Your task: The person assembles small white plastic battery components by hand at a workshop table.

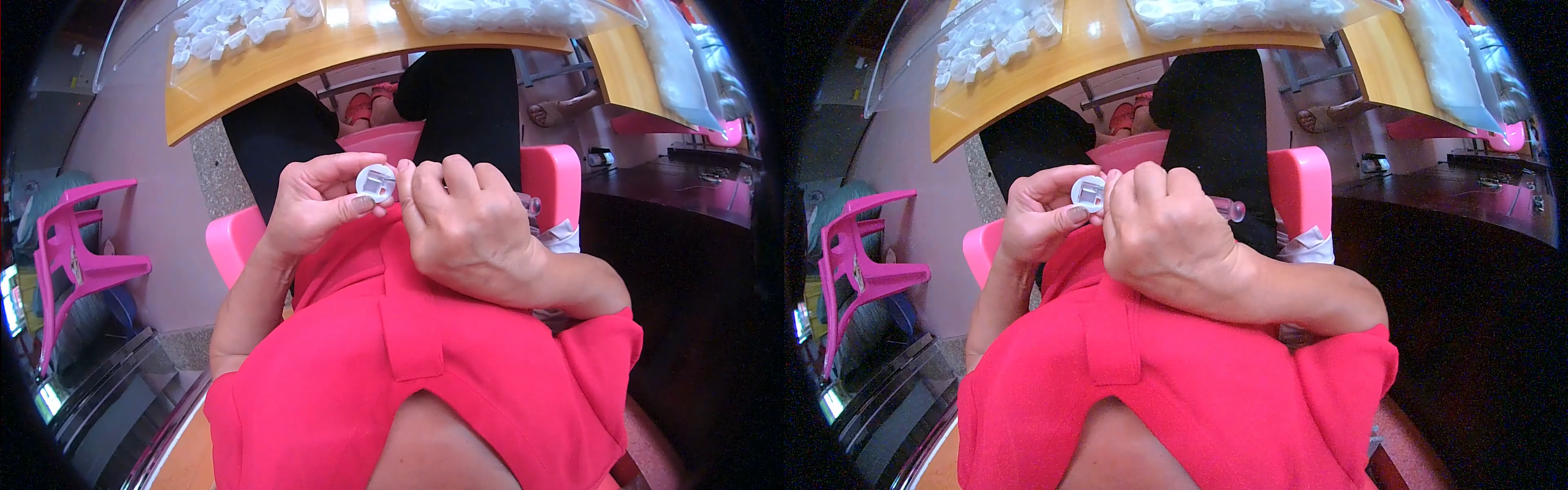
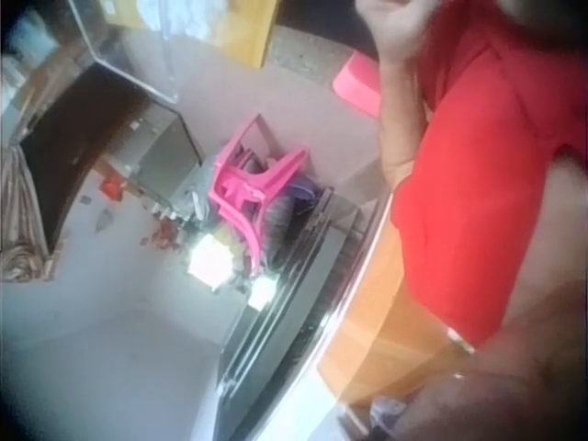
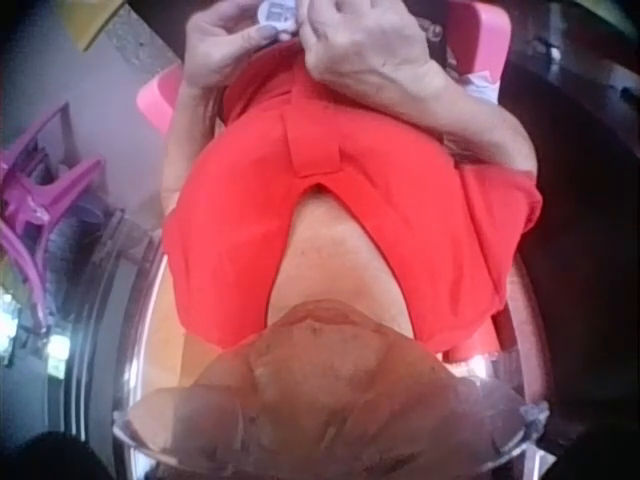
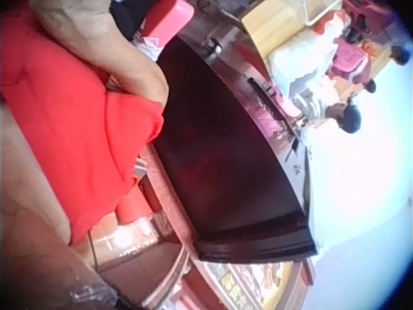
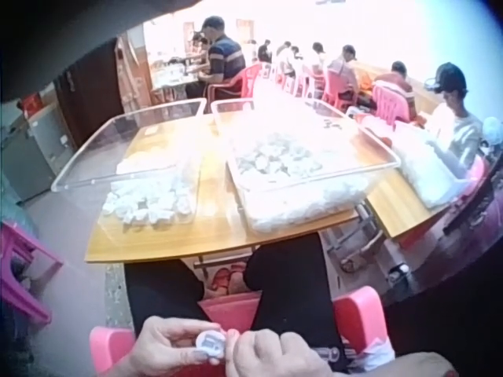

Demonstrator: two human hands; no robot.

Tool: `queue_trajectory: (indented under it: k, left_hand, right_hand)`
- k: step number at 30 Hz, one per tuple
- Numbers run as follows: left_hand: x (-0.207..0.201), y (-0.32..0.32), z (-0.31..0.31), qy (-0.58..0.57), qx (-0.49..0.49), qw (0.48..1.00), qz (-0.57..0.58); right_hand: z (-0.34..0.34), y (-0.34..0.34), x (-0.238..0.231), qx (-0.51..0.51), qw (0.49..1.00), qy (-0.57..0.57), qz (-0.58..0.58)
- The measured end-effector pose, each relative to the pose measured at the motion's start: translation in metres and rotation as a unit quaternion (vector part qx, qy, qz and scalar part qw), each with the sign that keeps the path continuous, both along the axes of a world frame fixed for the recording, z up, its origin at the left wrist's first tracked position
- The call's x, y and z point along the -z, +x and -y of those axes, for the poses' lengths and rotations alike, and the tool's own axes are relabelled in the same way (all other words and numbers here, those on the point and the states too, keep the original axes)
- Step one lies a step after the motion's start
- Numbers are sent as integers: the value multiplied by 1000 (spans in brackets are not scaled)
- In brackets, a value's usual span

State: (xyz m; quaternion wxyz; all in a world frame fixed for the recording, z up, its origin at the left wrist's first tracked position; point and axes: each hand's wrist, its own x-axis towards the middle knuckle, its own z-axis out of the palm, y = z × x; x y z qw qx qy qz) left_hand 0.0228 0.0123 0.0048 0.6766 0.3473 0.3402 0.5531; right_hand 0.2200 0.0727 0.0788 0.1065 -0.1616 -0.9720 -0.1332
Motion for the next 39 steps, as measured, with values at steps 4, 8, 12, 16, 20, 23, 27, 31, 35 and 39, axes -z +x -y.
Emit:
queue_trajectory:
  k: [4,8,12,16,20,23,27,31,35,39]
  left_hand:
    - [-3,1,1,-10,4,1000,-8]
    - [-4,2,1,-14,2,1000,-22]
    - [-5,4,3,10,-19,999,-45]
    - [-4,4,1,20,-15,997,-71]
    - [-5,1,-2,34,-9,999,-33]
    - [-3,-1,-2,34,0,999,-22]
    - [-8,5,-3,36,-19,999,-30]
    - [-5,2,-3,42,-16,998,-45]
    - [-6,2,-3,34,-20,999,-21]
    - [-5,2,-2,21,-20,999,-21]
  right_hand:
    - [1,2,-3,-40,998,44,34]
    - [2,0,-3,-50,994,63,69]
    - [1,0,-4,-58,995,36,79]
    - [-2,0,-3,-58,997,35,44]
    - [-5,1,-6,-30,999,20,3]
    - [-3,0,-3,-16,1000,22,-8]
    - [-3,2,-5,-7,1000,25,-1]
    - [-3,2,-10,14,1000,10,2]
    - [-3,0,-7,-7,1000,15,-5]
    - [-4,-2,-1,-32,997,51,-39]
